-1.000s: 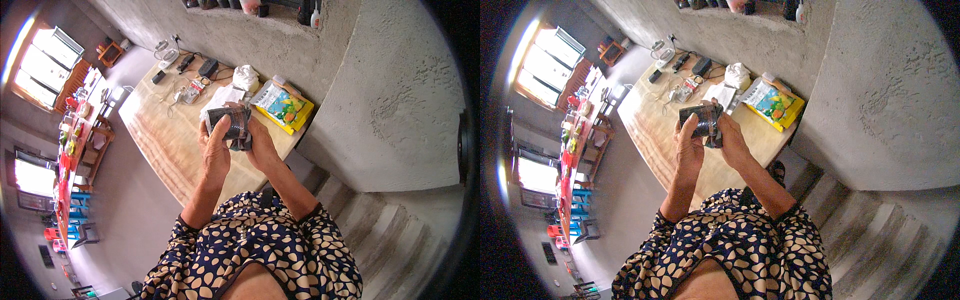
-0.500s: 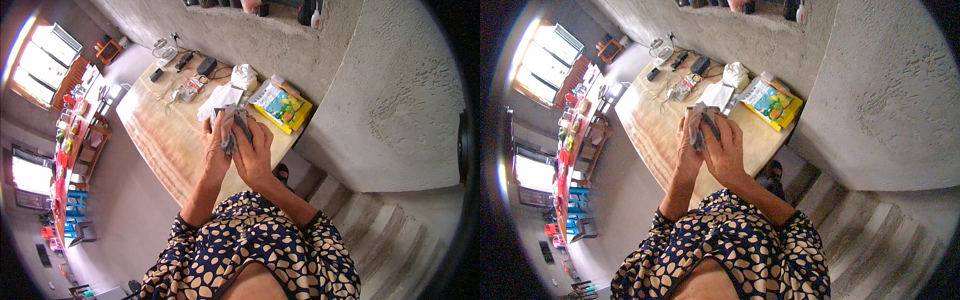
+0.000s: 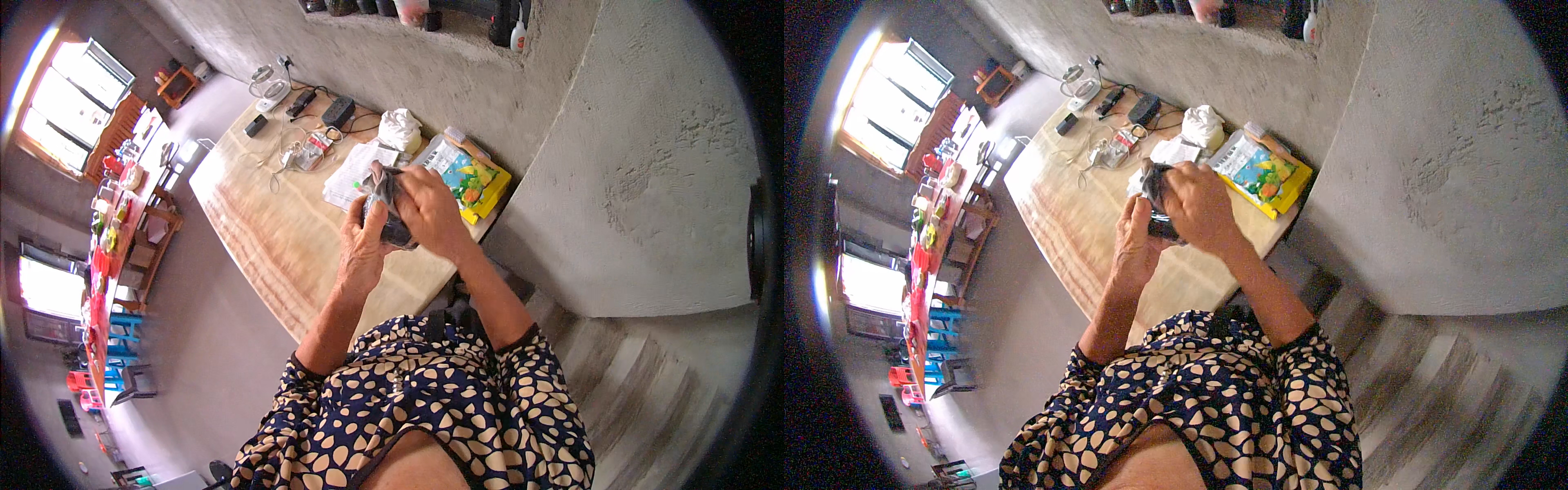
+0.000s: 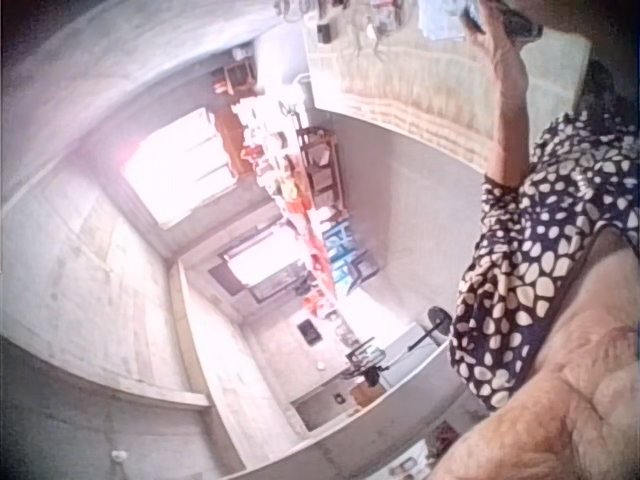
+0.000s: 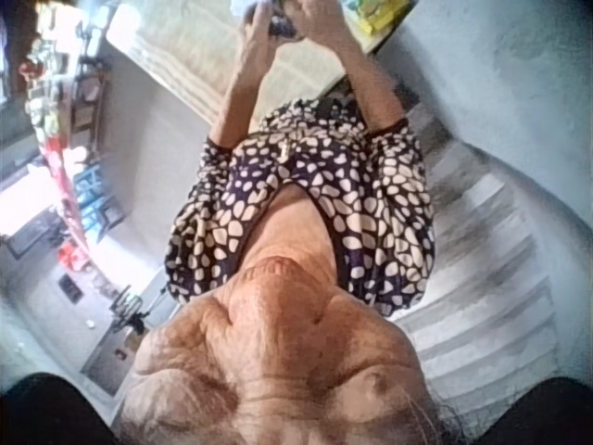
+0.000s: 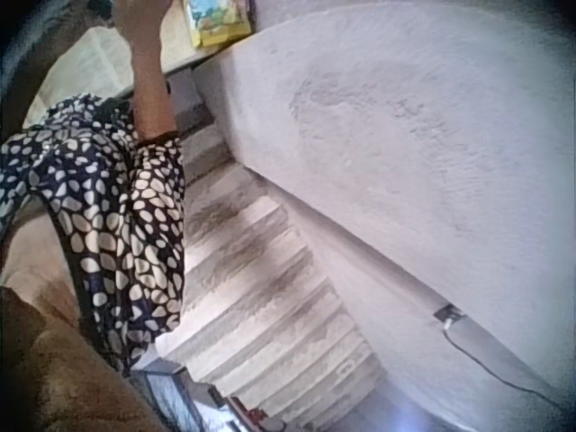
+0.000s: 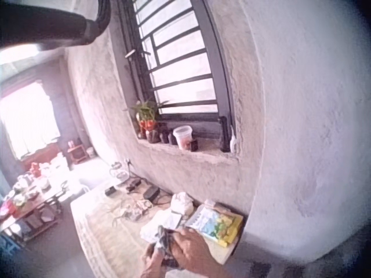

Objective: The person wipes several small electronic devices and a plastic container with a cloth. They handle a black cylindrical device, a clear plastic container with a pink lid, and a black rectangular device, wiping each one thoroughly before placing them on a windowsill.

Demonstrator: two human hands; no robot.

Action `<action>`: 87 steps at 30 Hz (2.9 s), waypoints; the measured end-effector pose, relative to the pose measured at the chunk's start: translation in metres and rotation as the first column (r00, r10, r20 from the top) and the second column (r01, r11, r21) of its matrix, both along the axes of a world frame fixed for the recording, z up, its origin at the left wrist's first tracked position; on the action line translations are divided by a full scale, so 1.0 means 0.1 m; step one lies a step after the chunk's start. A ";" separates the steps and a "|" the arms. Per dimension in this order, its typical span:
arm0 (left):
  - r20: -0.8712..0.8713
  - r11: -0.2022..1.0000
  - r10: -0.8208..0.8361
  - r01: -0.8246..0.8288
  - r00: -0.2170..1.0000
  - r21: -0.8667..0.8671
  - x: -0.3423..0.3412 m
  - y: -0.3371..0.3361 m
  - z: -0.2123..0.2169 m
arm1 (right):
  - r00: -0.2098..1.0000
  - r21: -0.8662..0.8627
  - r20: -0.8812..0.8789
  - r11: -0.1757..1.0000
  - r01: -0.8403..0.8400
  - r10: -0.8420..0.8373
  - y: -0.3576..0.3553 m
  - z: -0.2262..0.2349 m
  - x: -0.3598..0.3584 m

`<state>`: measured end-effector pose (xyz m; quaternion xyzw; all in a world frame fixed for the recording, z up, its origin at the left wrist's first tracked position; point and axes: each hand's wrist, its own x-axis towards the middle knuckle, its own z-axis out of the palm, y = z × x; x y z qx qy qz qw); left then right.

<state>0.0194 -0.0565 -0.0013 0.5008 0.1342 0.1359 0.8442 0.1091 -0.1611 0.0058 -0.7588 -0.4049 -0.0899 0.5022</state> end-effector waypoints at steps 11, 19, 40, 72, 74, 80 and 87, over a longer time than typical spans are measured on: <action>0.108 0.938 -0.130 0.157 0.986 -0.308 0.05 0.18 -0.05 | 0.948 0.184 0.261 0.973 0.136 -0.182 -0.09 -0.18 -0.32; 0.058 0.807 -0.328 0.311 0.943 -0.502 0.15 0.15 0.05 | 0.941 0.243 -0.231 0.952 -0.189 0.246 0.00 0.03 0.20; 0.079 0.862 -0.192 0.207 0.978 -0.462 0.18 0.07 -0.03 | 0.989 0.077 0.126 0.995 0.066 -0.075 -0.03 0.09 -0.09; -0.123 0.971 -0.203 0.216 0.971 0.099 0.06 0.11 -0.08 | 0.941 0.032 -0.329 0.995 0.091 -0.075 -0.49 -0.31 -0.15; -0.148 0.953 -0.235 0.257 0.961 0.161 0.03 0.13 -0.10 | 0.948 0.113 -0.319 0.992 0.052 -0.013 -0.49 -0.25 -0.10; -0.199 0.805 -0.339 0.393 0.920 0.444 -0.05 0.13 -0.15 | 0.958 -0.057 -0.193 0.972 -0.227 0.212 -0.53 -0.04 -0.02; -0.076 0.653 -0.451 0.386 0.889 0.652 -0.12 0.13 -0.14 | 0.868 -0.276 0.016 0.836 -0.474 0.497 -0.34 0.16 -0.12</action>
